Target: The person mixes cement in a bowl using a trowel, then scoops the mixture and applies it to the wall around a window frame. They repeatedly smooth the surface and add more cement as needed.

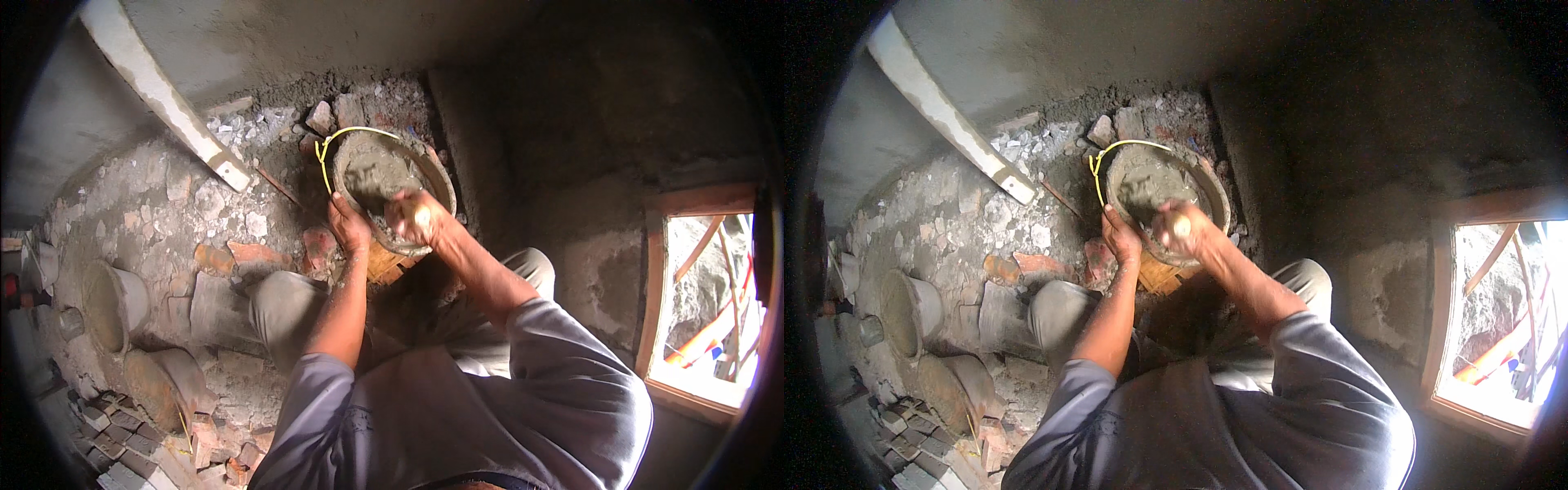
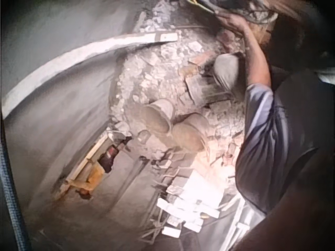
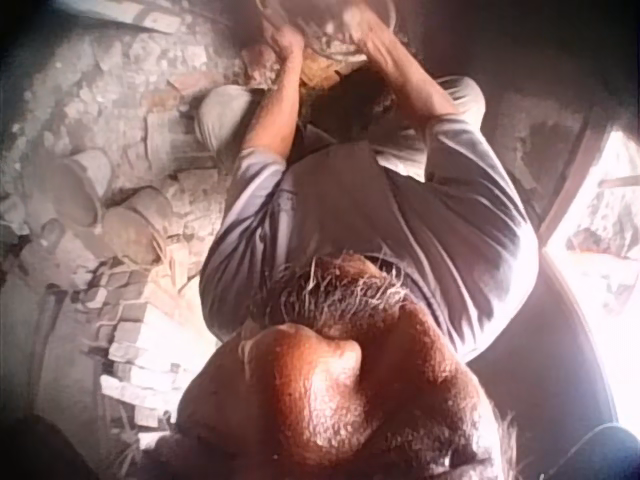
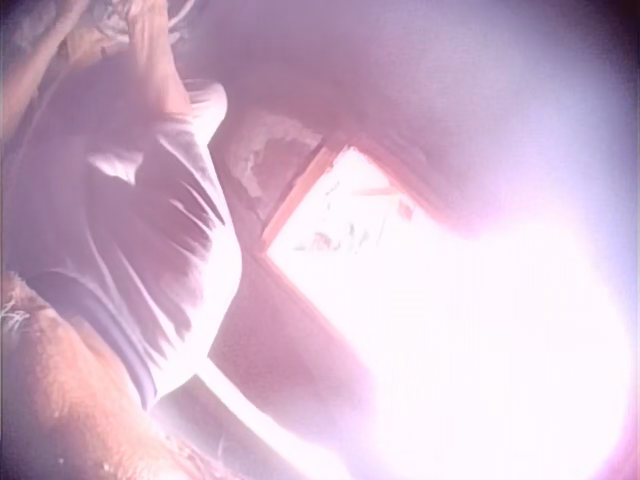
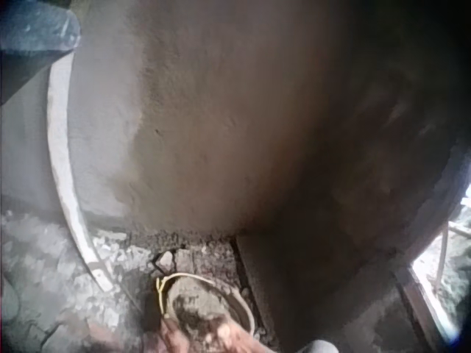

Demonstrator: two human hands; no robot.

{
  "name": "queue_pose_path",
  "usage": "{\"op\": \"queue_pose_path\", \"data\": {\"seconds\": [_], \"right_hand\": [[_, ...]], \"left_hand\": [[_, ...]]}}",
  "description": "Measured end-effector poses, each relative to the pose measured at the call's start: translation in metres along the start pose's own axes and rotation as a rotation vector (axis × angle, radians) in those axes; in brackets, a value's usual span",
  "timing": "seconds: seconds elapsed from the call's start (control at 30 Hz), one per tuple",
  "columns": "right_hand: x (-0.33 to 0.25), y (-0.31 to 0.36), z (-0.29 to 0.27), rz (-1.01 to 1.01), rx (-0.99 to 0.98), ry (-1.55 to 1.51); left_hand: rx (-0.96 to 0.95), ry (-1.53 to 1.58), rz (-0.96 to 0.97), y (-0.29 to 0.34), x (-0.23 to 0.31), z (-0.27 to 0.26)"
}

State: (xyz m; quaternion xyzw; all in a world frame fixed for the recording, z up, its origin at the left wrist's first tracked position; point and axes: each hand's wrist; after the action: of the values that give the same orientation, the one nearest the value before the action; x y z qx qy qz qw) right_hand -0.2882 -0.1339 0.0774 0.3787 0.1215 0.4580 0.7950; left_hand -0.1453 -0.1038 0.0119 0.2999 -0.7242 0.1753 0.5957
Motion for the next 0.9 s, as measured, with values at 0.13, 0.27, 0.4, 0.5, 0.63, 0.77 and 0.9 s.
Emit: {"op": "queue_pose_path", "data": {"seconds": [0.13, 0.27, 0.4, 0.5, 0.63, 0.77, 0.9], "right_hand": [[-0.005, -0.018, 0.037, -0.038, -0.255, -0.292], [-0.018, 0.002, 0.024, -0.192, -0.329, -0.361], [-0.020, 0.054, -0.008, -0.151, -0.477, -0.266], [-0.022, 0.079, -0.013, -0.153, -0.342, 0.293], [-0.018, 0.128, 0.029, -0.074, 0.206, 0.990], [-0.040, 0.126, 0.026, -0.312, 0.552, 2.422], [-0.032, 0.069, 0.018, -0.255, 0.697, 2.783]], "left_hand": [[-0.009, 0.024, -0.010, -0.001, 0.002, -0.001], [0.021, -0.111, -0.006, -0.005, -0.001, -0.004], [0.026, -0.040, 0.035, -0.005, -0.004, -0.002], [-0.035, -0.028, -0.032, -0.003, -0.007, 0.000], [0.037, -0.086, 0.041, -0.005, -0.012, 0.004], [0.024, -0.068, 0.009, -0.005, -0.006, 0.003], [0.041, -0.012, 0.034, -0.006, -0.016, 0.003]]}}
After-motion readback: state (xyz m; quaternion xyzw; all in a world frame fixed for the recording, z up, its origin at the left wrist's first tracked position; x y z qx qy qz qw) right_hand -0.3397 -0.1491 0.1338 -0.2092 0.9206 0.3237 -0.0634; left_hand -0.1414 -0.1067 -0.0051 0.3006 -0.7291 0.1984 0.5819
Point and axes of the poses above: each hand's wrist, its own y-axis away from the middle knuckle, its own z-axis out of the palm, x = y × z, and after that the axes turned 2 degrees about x, right-handed
